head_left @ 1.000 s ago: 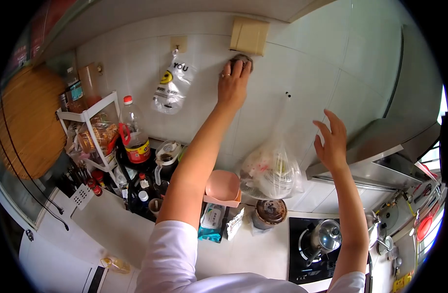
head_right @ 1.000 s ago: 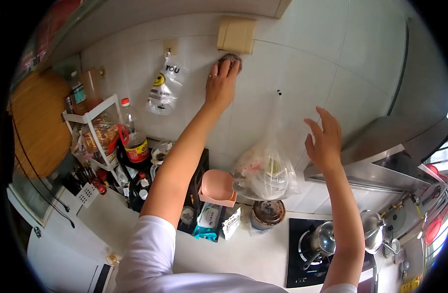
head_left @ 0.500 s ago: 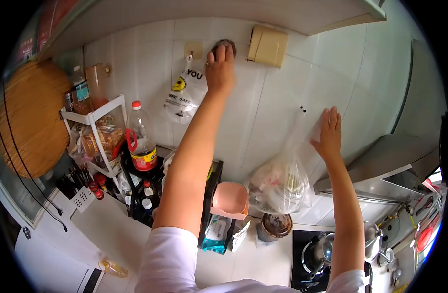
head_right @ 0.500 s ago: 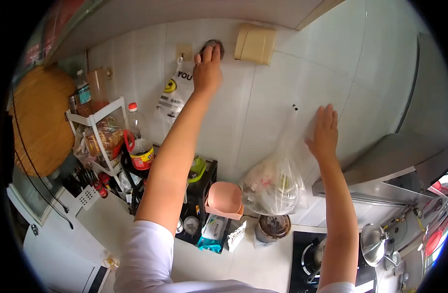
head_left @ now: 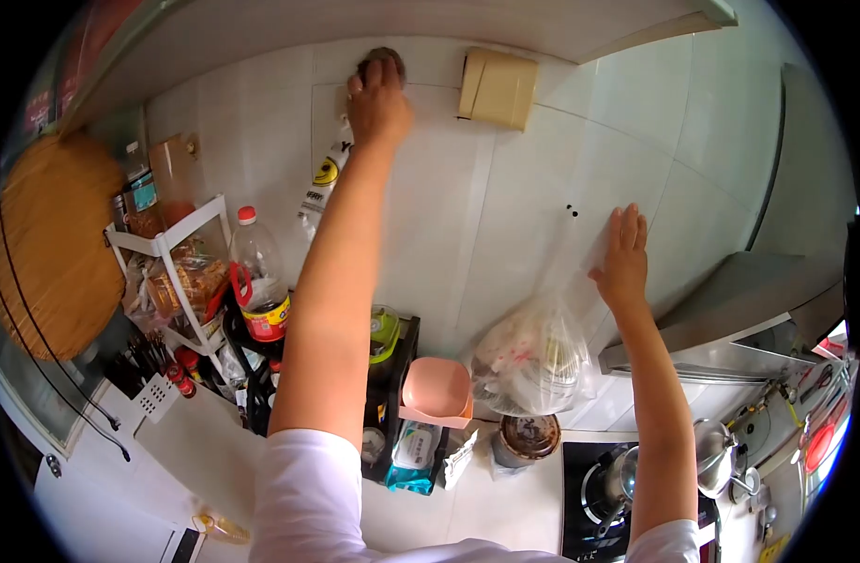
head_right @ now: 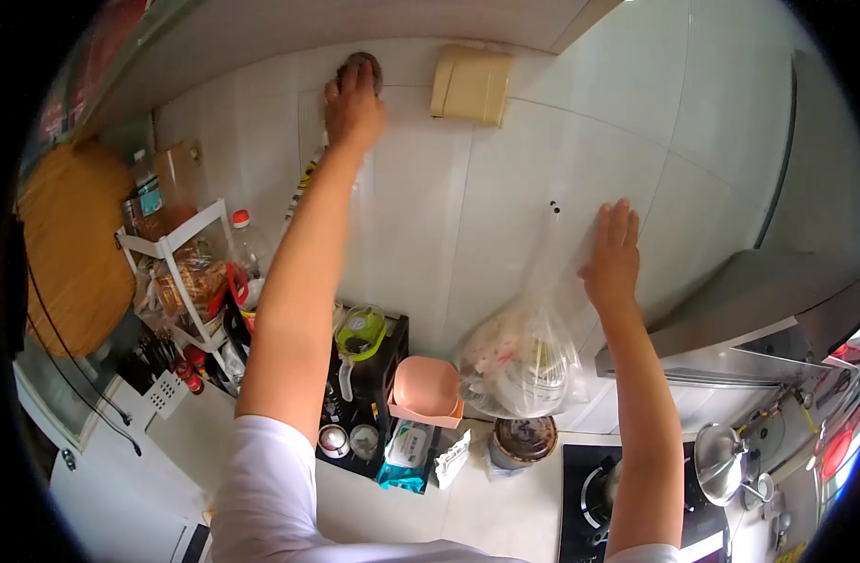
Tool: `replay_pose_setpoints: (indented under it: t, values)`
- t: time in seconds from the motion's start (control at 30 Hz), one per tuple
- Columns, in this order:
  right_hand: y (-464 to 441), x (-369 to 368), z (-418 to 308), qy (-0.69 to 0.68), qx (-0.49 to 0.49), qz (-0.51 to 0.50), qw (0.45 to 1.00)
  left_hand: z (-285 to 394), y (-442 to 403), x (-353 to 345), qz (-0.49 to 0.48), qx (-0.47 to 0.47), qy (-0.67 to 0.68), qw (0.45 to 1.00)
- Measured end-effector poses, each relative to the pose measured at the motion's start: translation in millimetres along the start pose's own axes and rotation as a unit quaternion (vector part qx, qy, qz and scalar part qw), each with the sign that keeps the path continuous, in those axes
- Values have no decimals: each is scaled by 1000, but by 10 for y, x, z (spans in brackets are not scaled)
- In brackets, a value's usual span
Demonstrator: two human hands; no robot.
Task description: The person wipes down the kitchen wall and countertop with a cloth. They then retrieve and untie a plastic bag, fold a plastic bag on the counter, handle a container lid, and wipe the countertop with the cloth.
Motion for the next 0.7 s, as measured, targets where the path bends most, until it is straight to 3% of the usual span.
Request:
replay_pose_setpoints:
  t: [0.1, 0.27, 0.37, 0.47, 0.53, 0.63, 0.7]
  values:
    - [17, -6, 11, -12, 23, 17, 1000, -110, -242, 107, -57, 46, -4, 997]
    - [30, -10, 17, -20, 39, 24, 999, -60, -105, 137, -76, 38, 0, 996]
    - [19, 17, -25, -21, 27, 18, 999, 22, 209, 98, -45, -22, -63, 997]
    - [18, 5, -19, -5, 21, 13, 1000, 6, 284, 85, -74, -40, -11, 996]
    - [32, -21, 11, -7, 29, 18, 999, -25, 179, 68, 2, -11, -24, 1000]
    - [23, -8, 29, -12, 34, 20, 999, -134, -94, 125, -70, 67, -5, 995]
    - [25, 6, 44, -19, 31, 12, 999, -124, -131, 115, -59, 63, -6, 996]
Point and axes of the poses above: each hand's wrist, its own y-axis away from the middle knuckle, its own x-axis out of the back of the hand, z = x × y, the point moved 1 cm from there along -y, towards the middle knuckle, and after that the axes turned 15 degrees about -y, right-handed, at the moved point
